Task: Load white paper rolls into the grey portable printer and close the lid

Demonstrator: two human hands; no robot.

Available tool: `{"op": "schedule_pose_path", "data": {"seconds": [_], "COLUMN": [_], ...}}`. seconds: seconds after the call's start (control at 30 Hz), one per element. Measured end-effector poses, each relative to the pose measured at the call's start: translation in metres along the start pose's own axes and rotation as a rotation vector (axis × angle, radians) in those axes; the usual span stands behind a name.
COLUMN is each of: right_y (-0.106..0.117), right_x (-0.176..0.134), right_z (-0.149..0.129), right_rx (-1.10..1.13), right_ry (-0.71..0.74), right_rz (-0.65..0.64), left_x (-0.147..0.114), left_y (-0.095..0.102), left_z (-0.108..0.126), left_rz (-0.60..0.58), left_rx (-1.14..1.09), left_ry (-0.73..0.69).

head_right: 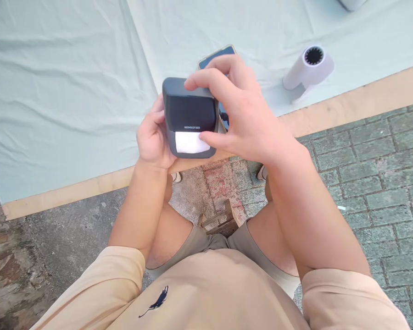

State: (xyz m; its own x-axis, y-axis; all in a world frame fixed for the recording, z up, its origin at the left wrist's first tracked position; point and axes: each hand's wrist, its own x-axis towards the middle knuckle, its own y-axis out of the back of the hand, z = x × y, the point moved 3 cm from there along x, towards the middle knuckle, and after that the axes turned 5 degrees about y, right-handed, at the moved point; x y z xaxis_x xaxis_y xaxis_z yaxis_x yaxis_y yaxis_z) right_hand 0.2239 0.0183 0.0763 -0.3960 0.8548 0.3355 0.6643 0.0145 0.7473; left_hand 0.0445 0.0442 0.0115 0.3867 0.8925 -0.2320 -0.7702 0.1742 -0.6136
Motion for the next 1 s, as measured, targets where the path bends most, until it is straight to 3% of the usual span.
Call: {"op": "schedule_pose_path", "data": {"seconds": [0.1,0.23,0.3,0.37,0.57,0.7,0.8,0.9,0.93,1.0], "right_y": [-0.002,-0.006,-0.01,-0.015,-0.019,-0.011,0.005,0.026,0.03,0.026], "right_x": [-0.002,-0.002,-0.002,0.001,0.013,0.02,0.02,0.011,0.007,0.0], "right_z": [-0.001,-0.006,-0.01,-0.014,-0.019,-0.025,-0.025,-0.006,0.007,0.035], "right_rx": [-0.062,-0.084,-0.042,-0.032,-0.331,-0.344,-0.082,0.542,0.74,0.998], "right_ry": [-0.05,-0.115,-0.102,-0.075,-0.173,-0.182,-0.13,-0.13,-0.21,-0.488], "right_rz": [0.058,0.418,0.498,0.422,-0.012,-0.059,0.074,0.362,0.423,0.348], "left_x": [0.003,0.004,0.001,-0.002,-0.008,-0.006,-0.003,0.001,0.002,0.004], "left_y": [0.001,0.001,-0.001,-0.002,-0.004,-0.004,0.002,0.006,0.007,0.007], "left_z": [0.0,0.0,-0.001,-0.001,-0.002,-0.003,-0.004,-0.004,-0.004,-0.003], "left_rz": [0.02,0.028,-0.007,-0.02,-0.05,-0.046,0.009,0.028,0.019,-0.01], "left_rx": [-0.003,0.044,0.088,0.128,0.161,0.189,0.179,0.173,0.163,0.121], "left_ry": [0.004,-0.028,-0.026,-0.024,-0.004,-0.015,-0.028,-0.025,-0.015,-0.001]}}
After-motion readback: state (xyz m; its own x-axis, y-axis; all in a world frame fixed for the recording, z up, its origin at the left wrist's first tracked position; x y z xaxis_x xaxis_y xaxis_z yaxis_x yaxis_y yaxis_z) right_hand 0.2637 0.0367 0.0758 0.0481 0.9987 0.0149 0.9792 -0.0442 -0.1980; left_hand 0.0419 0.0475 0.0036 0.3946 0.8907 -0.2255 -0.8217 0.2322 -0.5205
